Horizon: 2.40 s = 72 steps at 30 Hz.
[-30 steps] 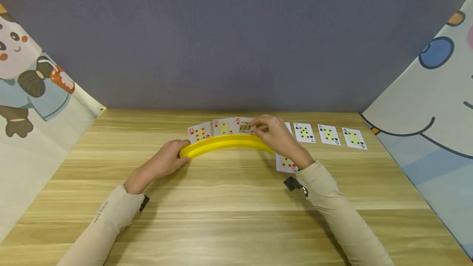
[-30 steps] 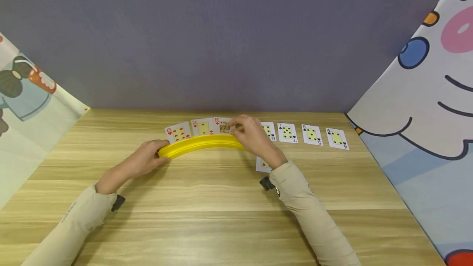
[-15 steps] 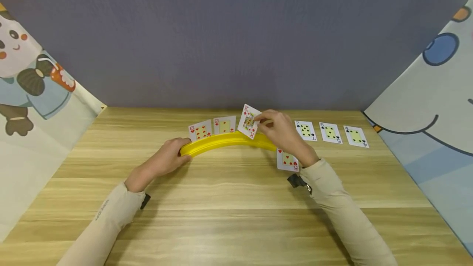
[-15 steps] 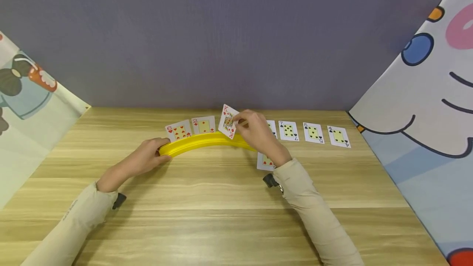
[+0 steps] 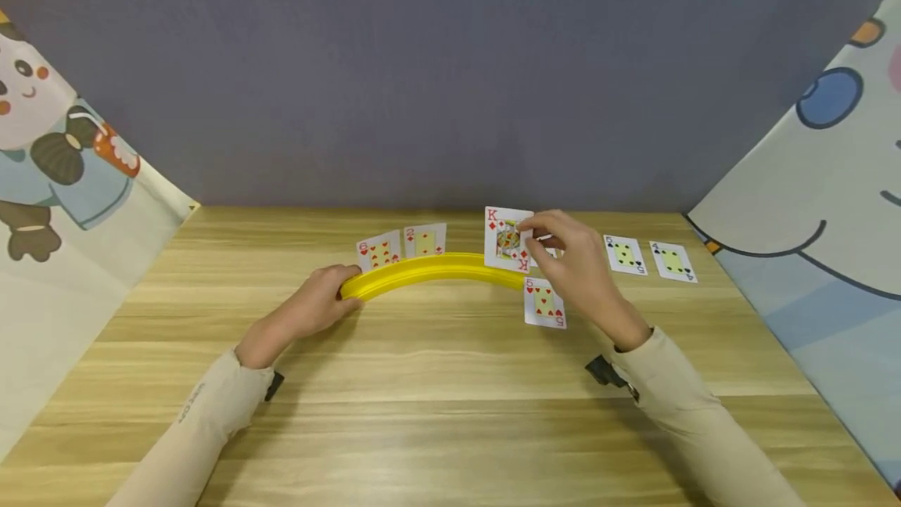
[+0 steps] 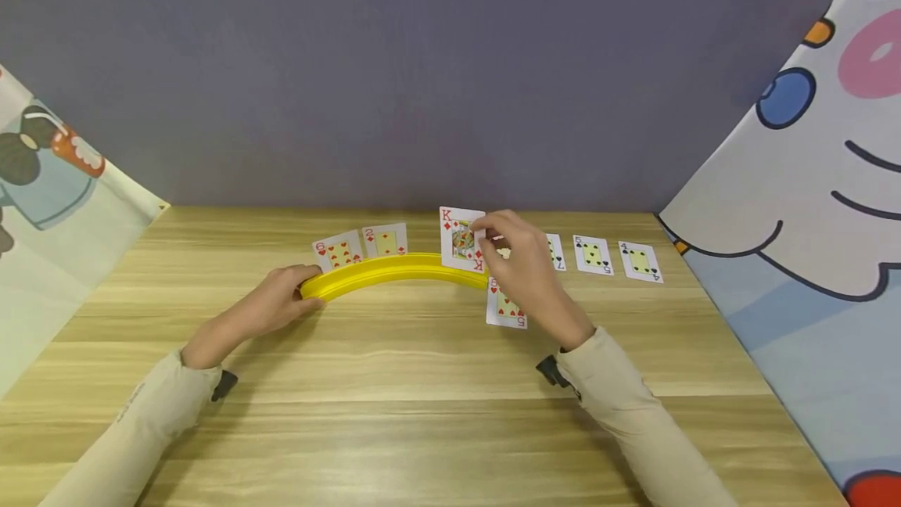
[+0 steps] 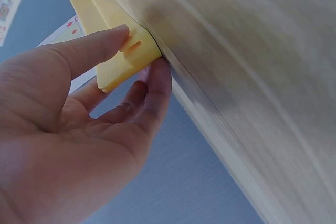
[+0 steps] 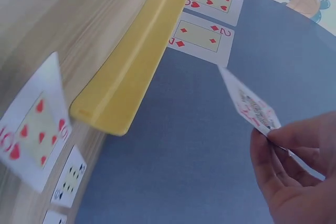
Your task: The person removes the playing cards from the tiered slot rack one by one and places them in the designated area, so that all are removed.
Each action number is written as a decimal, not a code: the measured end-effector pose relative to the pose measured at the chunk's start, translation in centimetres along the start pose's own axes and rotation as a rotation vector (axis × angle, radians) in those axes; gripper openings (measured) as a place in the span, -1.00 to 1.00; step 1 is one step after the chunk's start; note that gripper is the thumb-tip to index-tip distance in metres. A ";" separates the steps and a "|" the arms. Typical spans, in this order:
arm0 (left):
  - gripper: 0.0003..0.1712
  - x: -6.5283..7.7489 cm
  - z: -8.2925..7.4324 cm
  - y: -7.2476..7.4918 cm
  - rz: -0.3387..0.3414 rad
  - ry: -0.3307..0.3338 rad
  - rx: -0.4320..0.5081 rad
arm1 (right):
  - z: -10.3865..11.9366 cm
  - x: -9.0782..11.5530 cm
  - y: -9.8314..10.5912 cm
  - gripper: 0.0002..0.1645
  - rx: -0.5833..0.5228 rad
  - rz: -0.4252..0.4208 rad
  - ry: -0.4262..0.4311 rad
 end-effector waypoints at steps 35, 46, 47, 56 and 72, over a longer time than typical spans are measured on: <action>-0.77 0.1 -0.2 0.3 -0.010 -0.002 -0.008 | -11.2 6.5 5.9 -0.81 0.142 0.107 -0.393; -0.78 0.1 -0.3 0.1 0.001 -0.007 0.001 | -14.4 8.6 3.8 -0.77 0.114 0.348 -0.505; -0.79 0.1 -0.3 0.0 0.001 -0.008 0.002 | -14.6 8.8 3.7 -0.76 0.124 0.367 -0.513; -0.79 0.2 -0.2 0.1 -0.002 -0.012 0.004 | -15.4 10.3 1.7 -0.54 0.158 0.529 -0.566; -0.80 -0.1 0.0 0.1 0.004 -0.001 -0.013 | -13.9 9.9 1.1 -0.55 0.215 0.569 -0.468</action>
Point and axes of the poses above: each hand's wrist, its own x-axis away from the middle knuckle, its own y-axis out of the back of the hand, z = x × y, the point moved 10 cm from there along -x, towards the middle knuckle
